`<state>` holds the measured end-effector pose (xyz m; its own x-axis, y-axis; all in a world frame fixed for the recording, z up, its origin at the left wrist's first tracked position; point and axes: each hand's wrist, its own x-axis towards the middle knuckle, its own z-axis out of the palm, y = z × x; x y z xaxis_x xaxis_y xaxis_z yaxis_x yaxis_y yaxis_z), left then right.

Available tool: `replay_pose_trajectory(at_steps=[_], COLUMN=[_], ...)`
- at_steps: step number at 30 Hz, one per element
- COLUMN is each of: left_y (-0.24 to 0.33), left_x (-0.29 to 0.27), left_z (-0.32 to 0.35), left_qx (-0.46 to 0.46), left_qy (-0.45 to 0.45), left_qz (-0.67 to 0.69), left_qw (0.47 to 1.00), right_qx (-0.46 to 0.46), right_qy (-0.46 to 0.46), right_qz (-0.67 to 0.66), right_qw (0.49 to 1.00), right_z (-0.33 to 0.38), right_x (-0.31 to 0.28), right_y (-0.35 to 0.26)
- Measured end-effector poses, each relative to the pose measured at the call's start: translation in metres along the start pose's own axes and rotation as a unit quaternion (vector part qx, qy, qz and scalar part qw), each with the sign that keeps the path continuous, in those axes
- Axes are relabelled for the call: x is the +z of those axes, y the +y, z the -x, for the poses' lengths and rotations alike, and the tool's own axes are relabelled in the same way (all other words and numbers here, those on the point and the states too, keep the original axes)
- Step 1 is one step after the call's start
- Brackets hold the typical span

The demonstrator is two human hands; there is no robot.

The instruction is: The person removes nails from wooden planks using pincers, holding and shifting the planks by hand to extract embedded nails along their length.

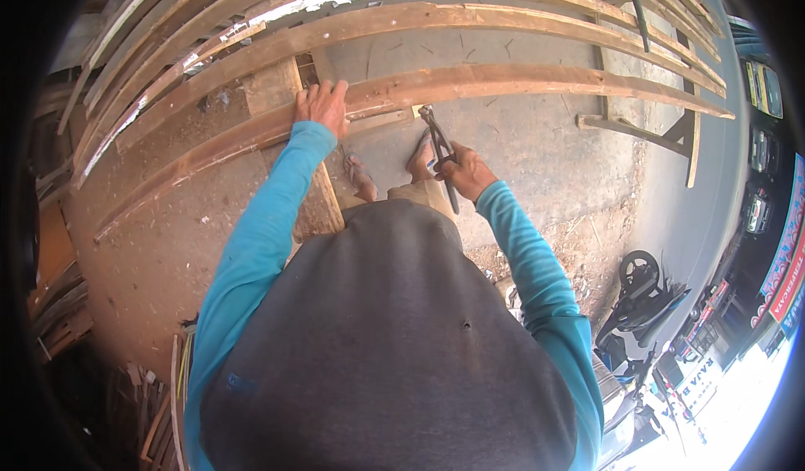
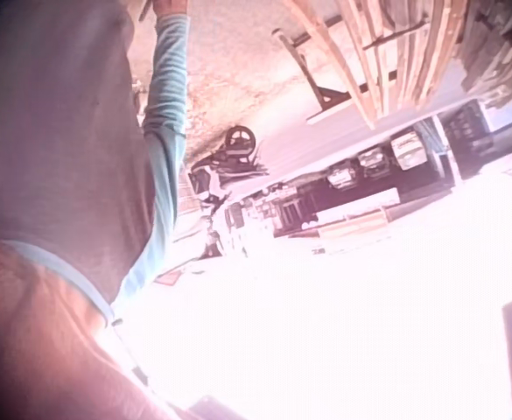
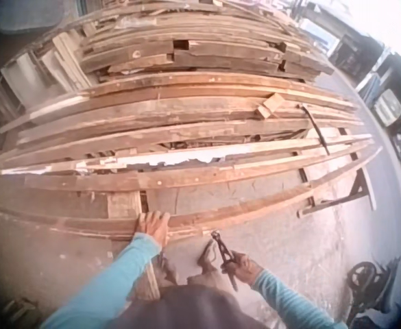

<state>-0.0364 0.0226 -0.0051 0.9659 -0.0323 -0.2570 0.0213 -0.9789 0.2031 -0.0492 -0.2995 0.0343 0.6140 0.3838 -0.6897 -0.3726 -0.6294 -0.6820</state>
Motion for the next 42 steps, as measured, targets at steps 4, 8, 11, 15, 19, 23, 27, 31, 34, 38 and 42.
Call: replay_pose_trajectory(at_steps=[4, 8, 11, 15, 19, 23, 27, 31, 34, 38, 42], left_y=[0.002, 0.002, 0.001, -0.001, -0.002, -0.002, 0.001, 0.001, 0.0, 0.0, -0.001], left_x=[0.005, 0.005, 0.014, 0.022, 0.03, 0.036, 0.037, 0.038, 0.031, 0.035, 0.035], left_z=[0.001, 0.002, 0.003, 0.007, 0.007, 0.007, 0.006, 0.008, 0.008, 0.009, 0.008], left_qx=[0.01, 0.013, 0.014, 0.021, 0.027, 0.008, 0.008, 0.0, 0.012, 0.003, 0.017], left_qy=[0.033, 0.028, 0.064, 0.11, 0.14, 0.132, 0.152, 0.154, 0.135, 0.113, 0.149], left_qz=[-0.002, 0.008, -0.001, -0.002, -0.011, 0.0, -0.003, -0.003, -0.009, -0.022, -0.008], left_qw=[0.999, 0.999, 0.998, 0.994, 0.99, 0.991, 0.988, 0.988, 0.991, 0.993, 0.989], right_qx=[0.001, 0.03, 0.045, 0.037, 0.025, 0.03, 0.073, 0.083, -0.074, -0.055, 0.006], right_qy=[0.0, 0.009, 0.026, 0.057, 0.052, 0.037, 0.086, 0.059, 0.111, 0.024, -0.014], right_qz=[-0.111, -0.155, -0.154, 0.004, -0.004, 0.011, -0.038, 0.102, 0.208, 0.26, 0.072], right_qw=[0.994, 0.987, 0.987, 0.998, 0.998, 0.999, 0.993, 0.99, 0.969, 0.964, 0.997], right_z=[-0.002, -0.005, -0.007, -0.009, -0.012, -0.013, -0.024, -0.017, -0.017, -0.016, -0.014], right_x=[0.062, 0.092, 0.098, 0.1, 0.105, 0.11, 0.122, 0.101, 0.088, 0.057, 0.049], right_y=[-0.008, -0.031, -0.041, -0.049, -0.047, -0.061, -0.043, -0.053, -0.033, -0.035, -0.029])
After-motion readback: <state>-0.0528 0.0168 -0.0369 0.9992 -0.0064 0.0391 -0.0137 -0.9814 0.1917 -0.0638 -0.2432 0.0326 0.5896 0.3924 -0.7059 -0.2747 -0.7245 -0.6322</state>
